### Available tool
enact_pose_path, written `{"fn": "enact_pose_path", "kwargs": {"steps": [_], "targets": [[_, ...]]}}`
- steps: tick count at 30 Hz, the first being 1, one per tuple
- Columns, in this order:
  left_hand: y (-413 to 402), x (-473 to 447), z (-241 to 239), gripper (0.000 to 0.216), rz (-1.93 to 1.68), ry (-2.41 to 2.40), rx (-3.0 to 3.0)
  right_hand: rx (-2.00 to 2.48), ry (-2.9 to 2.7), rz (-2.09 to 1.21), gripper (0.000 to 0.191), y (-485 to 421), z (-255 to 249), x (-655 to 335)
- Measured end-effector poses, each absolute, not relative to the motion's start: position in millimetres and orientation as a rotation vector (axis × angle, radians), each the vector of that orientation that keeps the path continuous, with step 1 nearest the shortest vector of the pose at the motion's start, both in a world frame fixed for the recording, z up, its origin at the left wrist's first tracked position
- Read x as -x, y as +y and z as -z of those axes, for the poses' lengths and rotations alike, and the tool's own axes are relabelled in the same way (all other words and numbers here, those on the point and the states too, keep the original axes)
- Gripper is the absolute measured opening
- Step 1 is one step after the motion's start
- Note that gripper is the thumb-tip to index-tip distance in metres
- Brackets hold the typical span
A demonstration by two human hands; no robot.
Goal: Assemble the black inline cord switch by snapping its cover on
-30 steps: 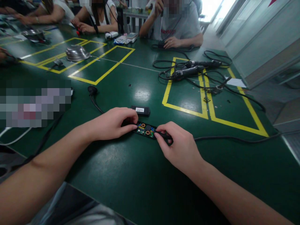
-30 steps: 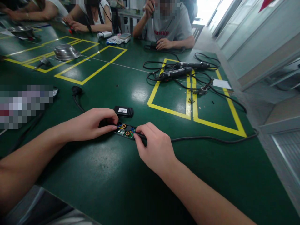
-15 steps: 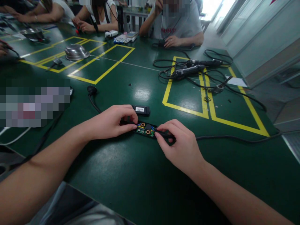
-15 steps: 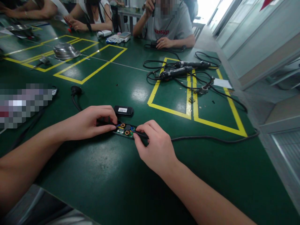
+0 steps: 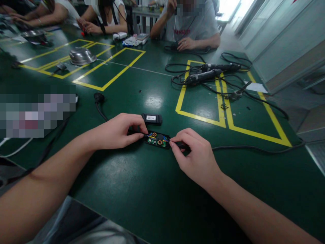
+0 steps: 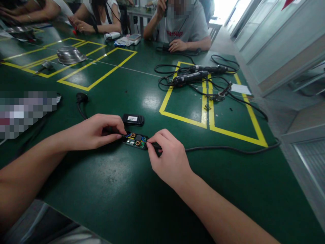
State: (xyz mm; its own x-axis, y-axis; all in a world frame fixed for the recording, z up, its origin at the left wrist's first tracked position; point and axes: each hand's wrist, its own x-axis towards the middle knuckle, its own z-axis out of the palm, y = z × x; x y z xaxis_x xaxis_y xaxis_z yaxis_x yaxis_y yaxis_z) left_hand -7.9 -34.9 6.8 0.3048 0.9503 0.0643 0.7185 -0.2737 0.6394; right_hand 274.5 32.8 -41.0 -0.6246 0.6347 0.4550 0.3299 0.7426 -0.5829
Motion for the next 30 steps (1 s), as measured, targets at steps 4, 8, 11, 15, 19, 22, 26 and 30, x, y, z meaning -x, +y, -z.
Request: {"fn": "enact_pose_path", "kwargs": {"steps": [4,8,11,15,19,22,26,30], "targets": [[-32.2,12.7,-2.6,0.015,-0.616,1.432,-2.122,0.724,-2.333,-0.481,0.018,34.9,41.9,-275.2],[-32.2,12.1,-1.9,0.016,-0.599,1.479,-2.234,0.729,-2.356,-0.402,0.018,34.6,42.2,-274.5],[-33.2,7.0,-2.2,0.017,-0.599,1.504,-2.277,0.733,-2.351,-0.411,0.019,33.8,42.6,-273.7],[-30.3,-0.9,3.0,0.021,-0.751,1.701,-2.250,0.746,-2.369,-0.405,0.014,33.8,42.2,-273.0],[-21.6,0.3,12.6,0.045,-0.833,1.949,-2.101,0.741,-2.347,-0.429,0.013,33.5,41.8,-272.6],[-17.3,5.7,16.4,0.055,-0.729,1.940,-2.006,0.758,-2.342,-0.462,0.022,32.8,42.7,-272.2],[-20.9,8.5,12.1,0.043,-0.766,1.864,-2.003,0.786,-2.337,-0.486,0.037,32.0,44.4,-272.0],[-29.0,5.3,2.3,0.051,-0.821,1.613,-2.048,0.810,-2.339,-0.499,0.048,31.2,43.3,-272.4]]}}
